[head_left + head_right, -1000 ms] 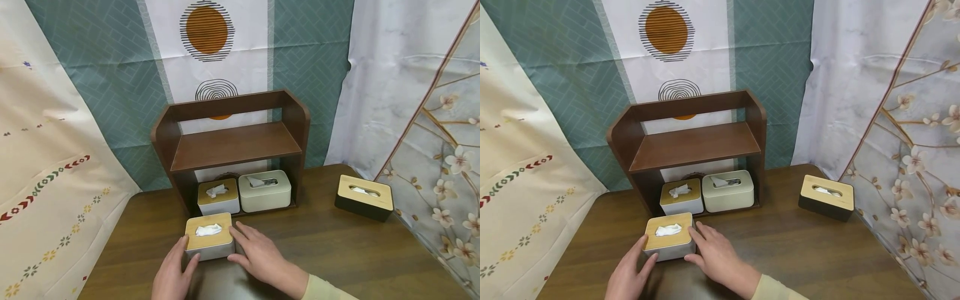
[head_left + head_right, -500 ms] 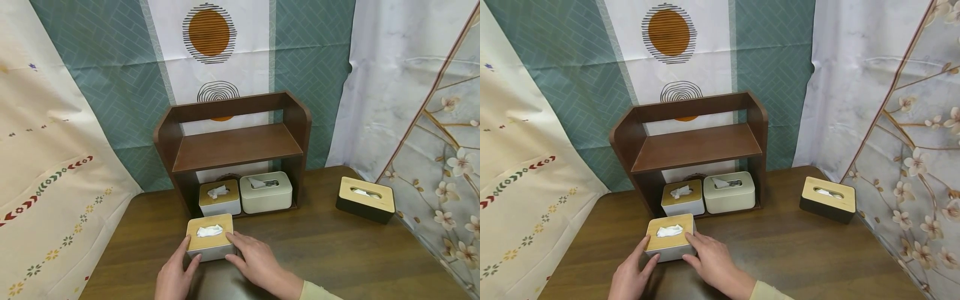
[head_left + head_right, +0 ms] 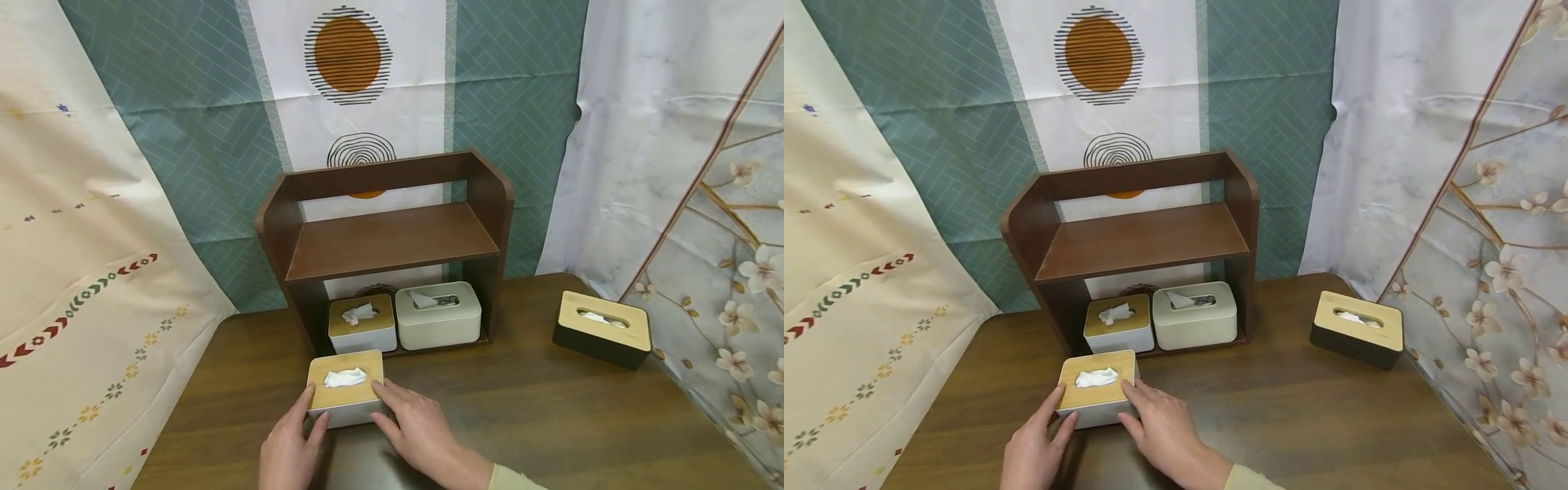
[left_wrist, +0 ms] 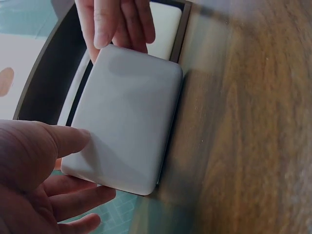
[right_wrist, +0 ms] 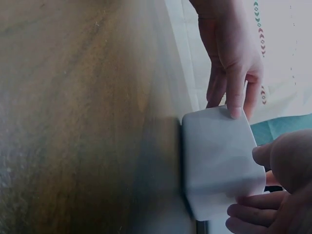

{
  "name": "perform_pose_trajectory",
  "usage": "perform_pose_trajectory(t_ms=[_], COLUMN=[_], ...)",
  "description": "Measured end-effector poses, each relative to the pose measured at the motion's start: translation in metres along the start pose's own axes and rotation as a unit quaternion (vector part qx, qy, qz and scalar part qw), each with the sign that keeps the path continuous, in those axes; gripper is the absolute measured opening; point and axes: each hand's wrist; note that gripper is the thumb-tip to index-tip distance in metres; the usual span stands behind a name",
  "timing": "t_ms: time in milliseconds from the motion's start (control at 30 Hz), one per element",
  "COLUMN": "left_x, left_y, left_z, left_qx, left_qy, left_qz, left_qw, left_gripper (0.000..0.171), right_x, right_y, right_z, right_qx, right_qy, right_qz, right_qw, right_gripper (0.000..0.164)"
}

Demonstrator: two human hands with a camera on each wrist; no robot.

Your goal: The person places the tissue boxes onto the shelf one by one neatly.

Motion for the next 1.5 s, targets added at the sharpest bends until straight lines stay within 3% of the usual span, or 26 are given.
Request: perform_pose_trajectory(t_ms=[233, 400, 567, 1033, 1300, 1500], left_x=[0.001, -0.001, -0.008, -0.027, -0.036, -0.046], left_y=[0.000, 0.005, 0.011, 0.021, 0.023, 0.021], left_z=[-0.001, -0.004, -0.012, -0.037, -0.046, -0.054], left_qx=[-0.005, 0.007, 0.022, 0.051, 0.114, 0.140], left_qy=[-0.001, -0.005, -0.008, -0.020, -0.030, -0.033], left_qz=[-0.010, -0.036, -0.074, -0.129, -0.195, -0.213], left_qw=[0.9999, 0.9993, 0.9970, 0.9902, 0.9737, 0.9664], left_gripper=[0.062, 0.059, 0.057, 0.056, 0.058, 0.058], right_x=[0.001, -0.002, -0.007, -0.032, -0.052, -0.066], right_y=[0.000, 0.003, 0.007, 0.016, 0.016, 0.014], right_z=[0.000, 0.002, 0.005, 0.010, 0.014, 0.015], right_qx=[-0.004, -0.009, -0.029, -0.070, -0.088, -0.098], right_qy=[-0.005, -0.010, -0.008, -0.003, 0.002, 0.002], right_qz=[-0.012, -0.028, -0.072, -0.172, -0.199, -0.220], right_qw=[1.000, 1.000, 0.997, 0.983, 0.976, 0.971], right_gripper=[0.050, 0.049, 0.048, 0.047, 0.046, 0.052])
Point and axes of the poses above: each hand's wrist, its own y-axis away from the middle knuckle, its own x-axis out of the palm, z = x × y, and after that the axes turned 15 degrees about z, right-handed
